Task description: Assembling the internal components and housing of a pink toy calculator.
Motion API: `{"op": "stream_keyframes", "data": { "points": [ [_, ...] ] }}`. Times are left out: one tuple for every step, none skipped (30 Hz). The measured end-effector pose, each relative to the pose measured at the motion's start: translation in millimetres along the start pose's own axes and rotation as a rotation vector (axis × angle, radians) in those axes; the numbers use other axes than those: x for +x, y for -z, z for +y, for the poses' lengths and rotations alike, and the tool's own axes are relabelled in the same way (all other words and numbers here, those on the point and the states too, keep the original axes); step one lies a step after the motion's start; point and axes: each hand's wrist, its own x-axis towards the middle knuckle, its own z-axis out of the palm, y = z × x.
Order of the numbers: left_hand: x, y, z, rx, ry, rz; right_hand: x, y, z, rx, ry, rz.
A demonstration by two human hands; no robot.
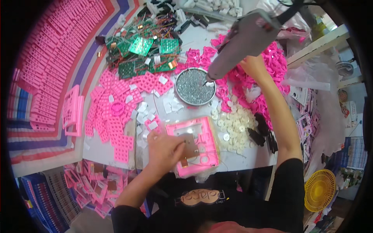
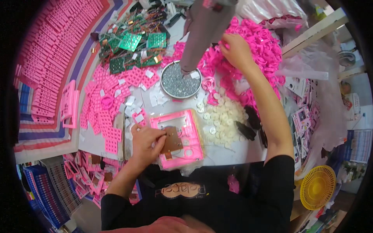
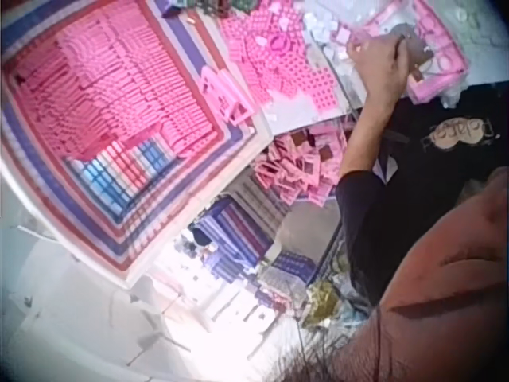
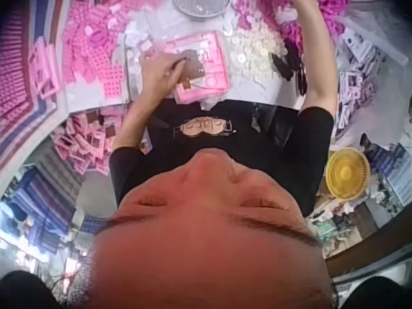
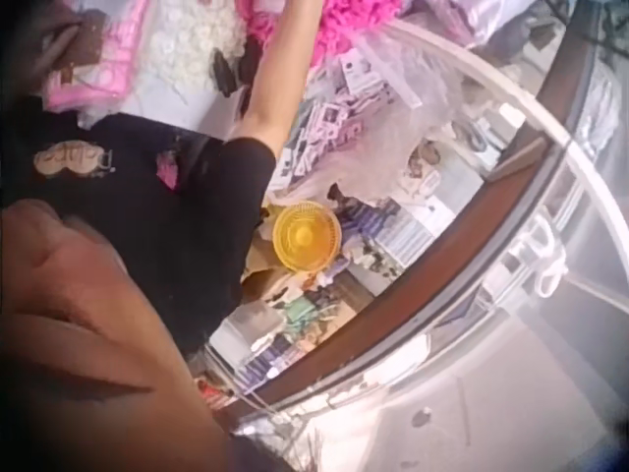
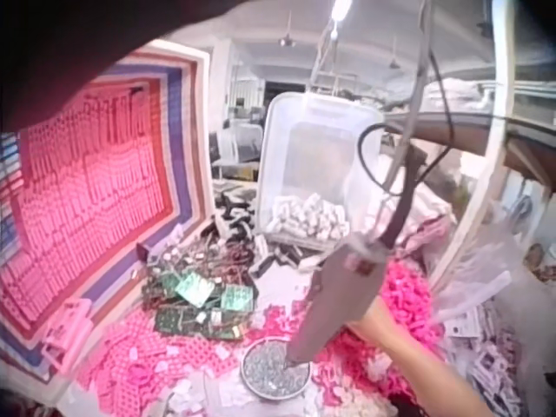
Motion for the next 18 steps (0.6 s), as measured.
{"op": "stream_keyframes", "data": {
  "points": [
    [1, -1, -1, 0.006, 0.005, -0.011, 29, -17, 13, -0.060, 0.052, -0.001],
    [0, -2, -1, 0.015, -0.005, -0.008, 52, -33, 22, -0.105, 0.075, -0.013],
    [-2, -2, -3, 0.034, -0.009, 0.000, 77, -51, 26, -0.129, 0.070, -0.034],
    [-4, 1, -4, 0.060, -0.009, 0.011, 98, -70, 28, -0.122, 0.014, -0.073],
    [-6, 3, -4, 0.049, 0.006, 0.005, 117, -85, 29, -0.119, -0.054, -0.122],
    [-7, 4, -2, 0.037, 0.014, -0.007, 126, -92, 32, -0.107, -0.144, -0.166],
    [-5, 5, 0, 0.034, 0.007, -0.009, 136, -97, 37, -0.095, -0.226, -0.207],
    [-3, 2, -1, 0.018, 0.001, -0.010, 137, -103, 46, -0.080, -0.310, -0.249],
    [-5, 2, 0, 0.013, 0.014, -0.006, 141, -111, 46, -0.057, -0.358, -0.265],
    [-5, 2, 1, 0.005, 0.025, -0.004, 146, -116, 50, -0.031, -0.404, -0.271],
    [-8, 3, 3, -0.006, 0.029, -0.001, 144, -118, 50, -0.008, -0.444, -0.283],
    [-7, 4, 2, -0.004, 0.028, 0.000, 144, -115, 54, 0.012, -0.472, -0.268],
    [-3, 4, 0, -0.004, 0.024, -0.001, 148, -109, 62, 0.033, -0.485, -0.217],
    [-3, 1, 0, -0.020, 0.027, -0.014, 142, -101, 72, 0.059, -0.500, -0.170],
    [-6, 1, 2, -0.014, 0.023, -0.010, 136, -89, 77, 0.087, -0.498, -0.089],
    [-7, 0, 0, -0.009, 0.016, -0.007, 130, -83, 84, 0.071, -0.486, -0.010],
    [-5, -2, -3, -0.007, 0.006, -0.003, 116, -64, 95, 0.039, -0.469, 0.111],
    [-6, -1, -6, 0.017, 0.012, 0.001, 99, -43, 107, 0.009, -0.460, 0.237]
  ]
}}
